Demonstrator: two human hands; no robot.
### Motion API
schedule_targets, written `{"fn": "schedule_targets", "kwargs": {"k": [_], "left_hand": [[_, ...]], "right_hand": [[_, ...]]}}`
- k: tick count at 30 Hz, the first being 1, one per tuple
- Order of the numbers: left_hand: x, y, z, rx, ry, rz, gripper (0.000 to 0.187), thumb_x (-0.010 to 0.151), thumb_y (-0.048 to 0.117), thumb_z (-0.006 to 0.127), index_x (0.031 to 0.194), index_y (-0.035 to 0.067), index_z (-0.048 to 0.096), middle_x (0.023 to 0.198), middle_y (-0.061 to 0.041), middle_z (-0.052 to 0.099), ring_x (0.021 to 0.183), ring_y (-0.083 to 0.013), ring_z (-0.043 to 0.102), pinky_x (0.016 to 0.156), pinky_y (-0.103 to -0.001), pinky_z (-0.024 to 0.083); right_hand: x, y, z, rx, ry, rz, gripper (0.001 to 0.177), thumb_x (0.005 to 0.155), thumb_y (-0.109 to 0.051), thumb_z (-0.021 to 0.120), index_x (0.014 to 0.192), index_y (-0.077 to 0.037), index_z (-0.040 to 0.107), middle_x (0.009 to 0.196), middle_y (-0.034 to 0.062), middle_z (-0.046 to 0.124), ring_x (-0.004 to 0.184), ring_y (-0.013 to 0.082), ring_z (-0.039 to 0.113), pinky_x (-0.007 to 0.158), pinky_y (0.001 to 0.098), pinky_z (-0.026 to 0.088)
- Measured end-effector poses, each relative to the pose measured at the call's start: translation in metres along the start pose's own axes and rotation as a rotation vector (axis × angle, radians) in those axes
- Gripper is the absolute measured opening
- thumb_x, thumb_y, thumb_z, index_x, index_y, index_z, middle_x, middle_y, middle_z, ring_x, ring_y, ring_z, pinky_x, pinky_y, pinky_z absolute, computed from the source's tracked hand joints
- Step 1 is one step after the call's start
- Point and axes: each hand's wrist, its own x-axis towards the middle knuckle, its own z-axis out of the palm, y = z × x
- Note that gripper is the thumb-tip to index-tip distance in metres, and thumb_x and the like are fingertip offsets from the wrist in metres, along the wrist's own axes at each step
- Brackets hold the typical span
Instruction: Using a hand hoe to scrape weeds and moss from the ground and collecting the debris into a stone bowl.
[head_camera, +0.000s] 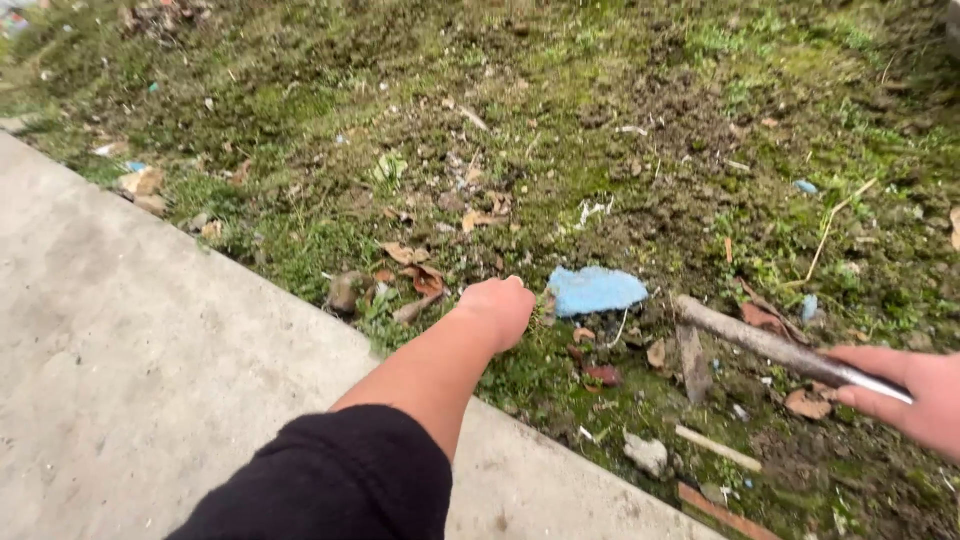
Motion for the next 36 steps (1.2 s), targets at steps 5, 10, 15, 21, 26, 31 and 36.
{"fn": "schedule_targets", "kwargs": {"k": [5,10,15,21,26,31,36], "left_hand": [[-0.017,-0.003,0.000,-0.005,-0.077,-0.003,0.027,0.098,0.002,0.049,0.119,0.008,0.064,0.117,-0.011,0.062,0.099,-0.0266,0.065,0.082,-0.041,0.058],[-0.018,0.009,0.021,0.054,-0.159,0.077,0.022,0.094,-0.006,0.052,0.103,0.005,0.069,0.093,-0.006,0.067,0.077,-0.0164,0.063,0.072,-0.030,0.060],[-0.024,0.020,0.022,0.105,-0.238,0.181,0.064,0.093,-0.004,0.051,0.149,0.023,0.037,0.128,-0.012,0.061,0.118,-0.0302,0.057,0.084,-0.042,0.055],[-0.015,0.036,0.040,0.243,-0.283,0.174,0.052,0.098,0.010,0.053,0.148,0.011,0.037,0.136,-0.011,0.060,0.123,-0.0282,0.056,0.095,-0.040,0.050],[-0.028,0.044,0.028,0.283,-0.361,0.175,0.039,0.100,0.015,0.044,0.134,0.008,0.061,0.139,-0.010,0.060,0.132,-0.0257,0.053,0.108,-0.041,0.043],[-0.006,0.045,0.049,0.298,-0.385,0.176,0.027,0.103,0.007,0.048,0.123,0.009,0.066,0.119,-0.007,0.068,0.105,-0.0219,0.064,0.093,-0.036,0.051],[0.004,0.048,0.065,0.462,-0.296,0.264,0.019,0.098,0.005,0.055,0.106,0.015,0.070,0.095,0.000,0.063,0.079,-0.0166,0.058,0.073,-0.030,0.049]], "right_hand": [[0.024,0.018,0.046,0.515,0.193,-0.049,0.059,0.080,-0.035,0.075,0.139,-0.029,0.064,0.114,-0.0041,0.084,0.086,0.0175,0.083,0.080,0.0288,0.064],[0.093,0.061,0.111,0.598,0.253,-0.098,0.067,0.073,-0.036,0.079,0.138,-0.024,0.070,0.120,0.0025,0.082,0.091,0.0233,0.084,0.084,0.0332,0.067],[0.158,0.104,0.175,0.640,0.304,-0.224,0.076,0.062,-0.044,0.075,0.133,-0.017,0.073,0.113,0.0078,0.083,0.094,0.0248,0.081,0.088,0.0341,0.059],[0.101,0.076,0.129,0.869,0.294,-0.199,0.068,0.068,-0.018,0.080,0.135,-0.011,0.074,0.119,0.0155,0.079,0.099,0.0334,0.076,0.090,0.0393,0.055],[0.051,0.045,0.084,0.717,0.270,-0.087,0.065,0.077,-0.022,0.079,0.140,-0.015,0.068,0.125,0.0114,0.076,0.095,0.0324,0.078,0.087,0.0395,0.062],[0.021,0.024,0.041,0.667,0.183,-0.013,0.062,0.082,-0.021,0.078,0.142,-0.020,0.067,0.121,0.0089,0.079,0.085,0.0308,0.082,0.076,0.0368,0.063],[0.029,0.026,0.038,0.516,0.086,0.023,0.062,0.087,-0.023,0.078,0.147,-0.027,0.060,0.102,0.0069,0.087,0.066,0.0256,0.079,0.060,0.0322,0.061]]}}
